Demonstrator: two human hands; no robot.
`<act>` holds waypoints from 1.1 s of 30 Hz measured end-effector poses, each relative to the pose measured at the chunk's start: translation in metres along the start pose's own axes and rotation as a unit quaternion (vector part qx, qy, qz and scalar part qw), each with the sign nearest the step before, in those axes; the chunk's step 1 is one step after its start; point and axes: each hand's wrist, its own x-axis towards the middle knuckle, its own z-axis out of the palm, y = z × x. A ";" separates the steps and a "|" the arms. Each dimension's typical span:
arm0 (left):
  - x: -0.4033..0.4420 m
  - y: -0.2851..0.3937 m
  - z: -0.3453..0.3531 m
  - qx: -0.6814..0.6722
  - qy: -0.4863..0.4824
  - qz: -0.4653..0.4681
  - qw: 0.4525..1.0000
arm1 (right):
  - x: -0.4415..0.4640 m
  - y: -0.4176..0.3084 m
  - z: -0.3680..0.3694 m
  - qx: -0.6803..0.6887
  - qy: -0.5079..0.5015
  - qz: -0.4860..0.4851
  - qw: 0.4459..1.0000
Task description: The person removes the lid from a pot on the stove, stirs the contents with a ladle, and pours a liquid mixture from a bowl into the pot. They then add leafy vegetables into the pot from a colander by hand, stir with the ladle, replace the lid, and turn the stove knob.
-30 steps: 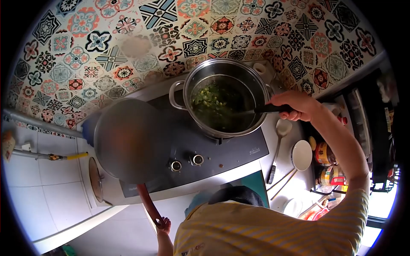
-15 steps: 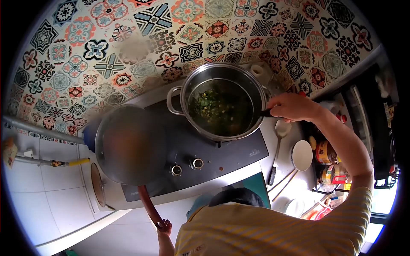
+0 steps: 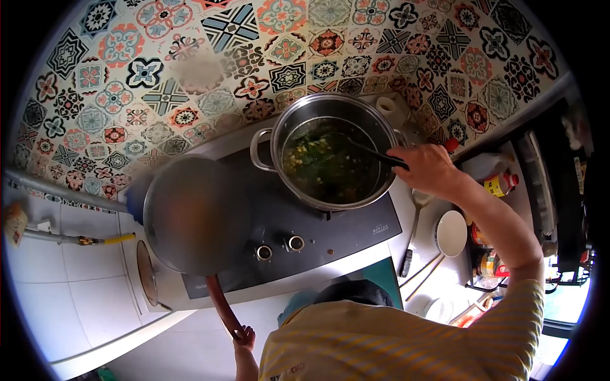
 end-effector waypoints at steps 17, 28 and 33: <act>-0.006 -0.006 0.002 -0.027 -0.018 0.011 0.999 | 0.011 0.013 0.004 -0.021 0.055 -0.083 0.995; -0.040 -0.013 0.041 -0.001 -0.027 -0.006 1.000 | 0.003 0.021 -0.030 0.611 -0.278 0.175 0.720; -0.017 -0.007 0.019 -0.018 -0.011 0.012 1.000 | -0.013 0.018 -0.022 0.388 -0.088 0.045 0.916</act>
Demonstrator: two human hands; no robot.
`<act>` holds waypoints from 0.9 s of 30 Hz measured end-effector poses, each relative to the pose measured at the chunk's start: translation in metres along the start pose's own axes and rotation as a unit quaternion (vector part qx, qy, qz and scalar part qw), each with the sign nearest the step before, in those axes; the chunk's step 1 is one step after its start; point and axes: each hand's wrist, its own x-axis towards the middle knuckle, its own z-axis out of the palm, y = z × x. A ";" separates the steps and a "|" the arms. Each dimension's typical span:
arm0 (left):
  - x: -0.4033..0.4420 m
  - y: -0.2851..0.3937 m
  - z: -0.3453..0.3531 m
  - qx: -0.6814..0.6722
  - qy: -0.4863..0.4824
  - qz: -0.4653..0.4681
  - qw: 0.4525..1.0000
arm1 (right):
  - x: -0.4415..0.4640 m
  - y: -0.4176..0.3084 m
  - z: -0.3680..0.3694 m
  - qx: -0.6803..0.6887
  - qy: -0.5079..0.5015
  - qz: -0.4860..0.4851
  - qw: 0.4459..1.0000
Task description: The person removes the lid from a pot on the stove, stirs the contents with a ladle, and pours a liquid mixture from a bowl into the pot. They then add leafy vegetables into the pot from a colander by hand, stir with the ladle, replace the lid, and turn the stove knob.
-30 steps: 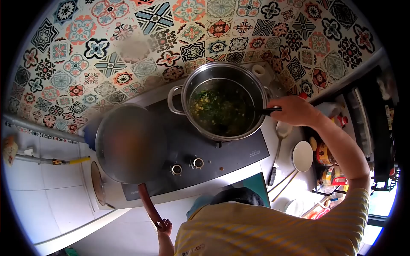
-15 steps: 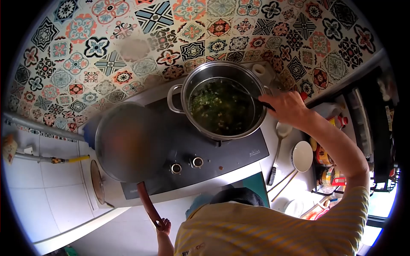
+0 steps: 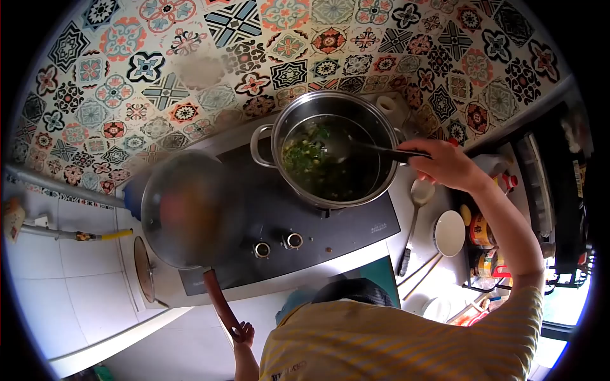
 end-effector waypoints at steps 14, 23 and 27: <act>0.004 -0.002 -0.005 0.024 -0.037 -0.006 0.999 | 0.052 0.055 0.014 -0.274 0.045 -0.173 0.945; 0.051 -0.010 -0.044 0.022 -0.047 -0.121 0.991 | 0.017 -0.016 -0.009 0.225 -0.171 0.177 0.943; 0.020 -0.009 -0.025 0.015 -0.026 -0.030 0.999 | 0.036 0.017 0.001 0.195 -0.121 0.057 0.972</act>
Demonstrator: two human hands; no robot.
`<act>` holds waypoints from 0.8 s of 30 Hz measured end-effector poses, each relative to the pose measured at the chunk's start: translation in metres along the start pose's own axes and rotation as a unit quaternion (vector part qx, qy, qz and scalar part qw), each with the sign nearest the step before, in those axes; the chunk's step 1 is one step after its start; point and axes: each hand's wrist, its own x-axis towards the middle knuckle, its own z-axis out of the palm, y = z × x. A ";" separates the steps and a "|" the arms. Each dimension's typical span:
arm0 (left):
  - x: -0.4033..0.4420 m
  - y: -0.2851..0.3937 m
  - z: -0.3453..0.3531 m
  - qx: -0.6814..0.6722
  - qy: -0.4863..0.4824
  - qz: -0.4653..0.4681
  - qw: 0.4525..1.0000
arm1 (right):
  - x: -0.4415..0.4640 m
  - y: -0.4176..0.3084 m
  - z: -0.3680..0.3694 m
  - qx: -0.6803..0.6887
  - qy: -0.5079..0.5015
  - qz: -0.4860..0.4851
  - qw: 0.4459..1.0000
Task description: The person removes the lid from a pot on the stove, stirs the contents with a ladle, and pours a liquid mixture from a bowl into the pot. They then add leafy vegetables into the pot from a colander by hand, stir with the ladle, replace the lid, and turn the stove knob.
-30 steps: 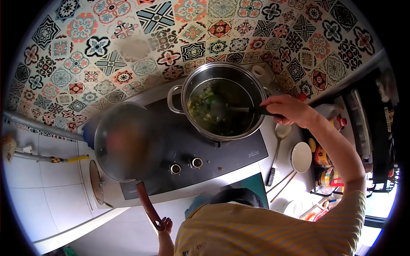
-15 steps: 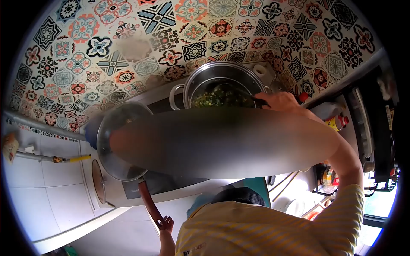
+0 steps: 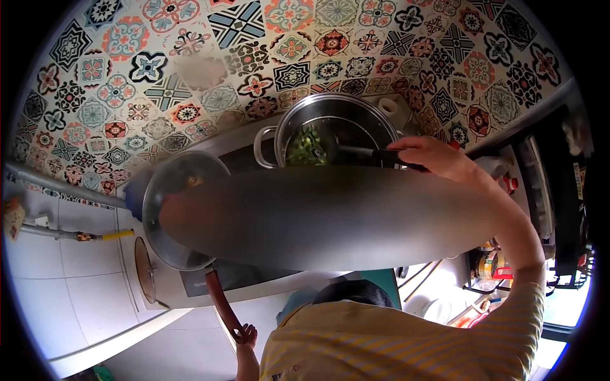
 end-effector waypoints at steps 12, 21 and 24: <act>-0.012 -0.004 0.021 0.116 0.007 0.064 0.991 | -0.023 -0.026 0.000 -0.038 -0.044 0.172 0.983; -0.009 0.013 0.026 0.031 -0.161 0.079 0.983 | -0.016 -0.005 0.020 -0.230 0.049 0.016 0.972; 0.009 0.010 0.009 -0.004 -0.153 0.019 0.988 | -0.033 -0.031 0.030 -0.295 0.011 0.013 0.955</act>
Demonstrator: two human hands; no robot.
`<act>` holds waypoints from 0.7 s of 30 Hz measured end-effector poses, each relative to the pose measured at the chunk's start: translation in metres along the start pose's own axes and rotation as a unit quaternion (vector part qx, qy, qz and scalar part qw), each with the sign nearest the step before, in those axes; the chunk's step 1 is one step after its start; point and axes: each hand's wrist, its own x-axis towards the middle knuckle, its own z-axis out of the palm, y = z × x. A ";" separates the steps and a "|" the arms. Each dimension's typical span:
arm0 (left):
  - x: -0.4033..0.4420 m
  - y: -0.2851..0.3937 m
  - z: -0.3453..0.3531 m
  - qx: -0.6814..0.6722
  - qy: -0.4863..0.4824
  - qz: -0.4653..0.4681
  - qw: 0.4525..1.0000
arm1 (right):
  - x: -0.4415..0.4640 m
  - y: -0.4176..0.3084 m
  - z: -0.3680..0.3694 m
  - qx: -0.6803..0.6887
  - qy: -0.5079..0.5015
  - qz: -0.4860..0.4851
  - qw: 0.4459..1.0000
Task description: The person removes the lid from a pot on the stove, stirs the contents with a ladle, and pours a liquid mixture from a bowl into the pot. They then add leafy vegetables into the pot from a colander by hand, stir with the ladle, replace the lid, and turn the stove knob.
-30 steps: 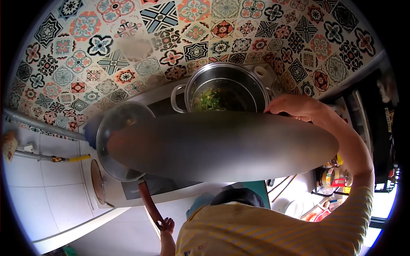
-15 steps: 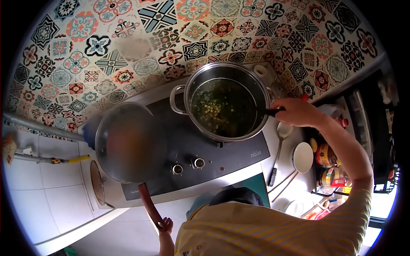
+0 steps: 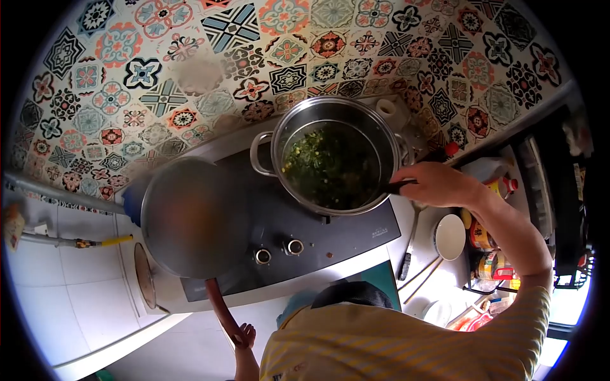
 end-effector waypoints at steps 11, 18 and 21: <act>-0.008 -0.015 0.008 0.053 0.088 0.017 0.995 | 0.006 0.011 0.017 -0.191 0.186 -0.051 0.962; -0.004 -0.024 0.012 0.043 0.120 -0.027 0.991 | 0.016 -0.003 0.015 -0.089 0.145 -0.112 0.979; -0.006 -0.024 0.019 0.050 0.116 -0.026 0.992 | 0.012 -0.008 0.008 -0.236 0.195 -0.056 0.950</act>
